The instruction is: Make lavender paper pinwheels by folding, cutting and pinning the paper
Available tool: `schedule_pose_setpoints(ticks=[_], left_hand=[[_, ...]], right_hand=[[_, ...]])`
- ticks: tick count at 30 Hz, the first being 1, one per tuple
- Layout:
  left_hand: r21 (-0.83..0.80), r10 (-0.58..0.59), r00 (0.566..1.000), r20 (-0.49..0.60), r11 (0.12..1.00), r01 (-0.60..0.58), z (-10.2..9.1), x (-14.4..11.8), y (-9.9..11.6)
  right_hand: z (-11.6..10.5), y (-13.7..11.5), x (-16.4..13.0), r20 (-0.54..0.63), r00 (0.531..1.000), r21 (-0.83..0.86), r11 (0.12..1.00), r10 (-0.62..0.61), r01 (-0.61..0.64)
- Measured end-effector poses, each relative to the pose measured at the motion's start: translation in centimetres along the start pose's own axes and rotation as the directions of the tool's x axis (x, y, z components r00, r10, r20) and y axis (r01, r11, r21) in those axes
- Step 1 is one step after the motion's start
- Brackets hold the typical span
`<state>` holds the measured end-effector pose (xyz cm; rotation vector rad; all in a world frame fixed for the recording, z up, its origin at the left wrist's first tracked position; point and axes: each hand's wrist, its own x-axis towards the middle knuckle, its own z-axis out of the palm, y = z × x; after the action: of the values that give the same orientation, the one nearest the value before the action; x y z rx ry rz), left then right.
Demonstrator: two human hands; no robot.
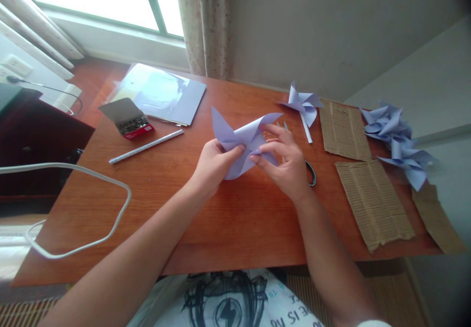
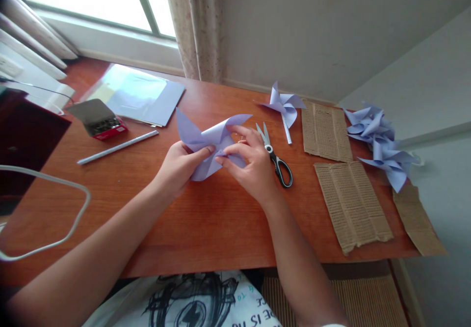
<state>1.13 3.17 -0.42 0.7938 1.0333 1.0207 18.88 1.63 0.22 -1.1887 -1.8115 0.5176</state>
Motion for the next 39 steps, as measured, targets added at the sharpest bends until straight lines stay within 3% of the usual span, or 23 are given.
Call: schedule_pose_setpoints(ticks=[4, 11, 14, 20, 30, 39], left_hand=[[0.022, 0.011, 1.0, -0.001, 1.0, -0.011, 0.2, -0.2, -0.3], [-0.019, 0.025, 1.0, -0.004, 0.999, -0.026, 0.1, -0.1, -0.7], [-0.037, 0.014, 0.998, -0.053, 0.999, -0.016, 0.0, 0.0, -0.5], [-0.114, -0.027, 0.995, -0.099, 0.993, 0.016, -0.6, 0.5, 0.2], [-0.192, -0.061, 0.993, -0.101, 0.981, 0.041, -0.9, 0.8, 0.6], [-0.203, -0.063, 0.992, -0.105, 0.978, 0.041, -0.8, 0.7, 0.7]], right_hand=[[0.2, 0.1, -0.1, -0.076, 0.997, 0.001, 1.0, 0.029, -0.029], [0.2, 0.0, -0.2, -0.073, 0.997, -0.04, 0.998, 0.039, -0.042], [0.0, -0.1, -0.2, -0.095, 0.994, 0.034, 0.998, 0.053, -0.05], [-1.2, 0.0, -0.1, -0.018, 0.999, 0.193, 0.98, 0.046, -0.042], [-2.4, -0.4, 0.1, 0.161, 0.987, 0.162, 0.987, -0.02, -0.006], [-2.4, -0.4, 0.0, 0.144, 0.989, 0.197, 0.979, 0.019, -0.047]])
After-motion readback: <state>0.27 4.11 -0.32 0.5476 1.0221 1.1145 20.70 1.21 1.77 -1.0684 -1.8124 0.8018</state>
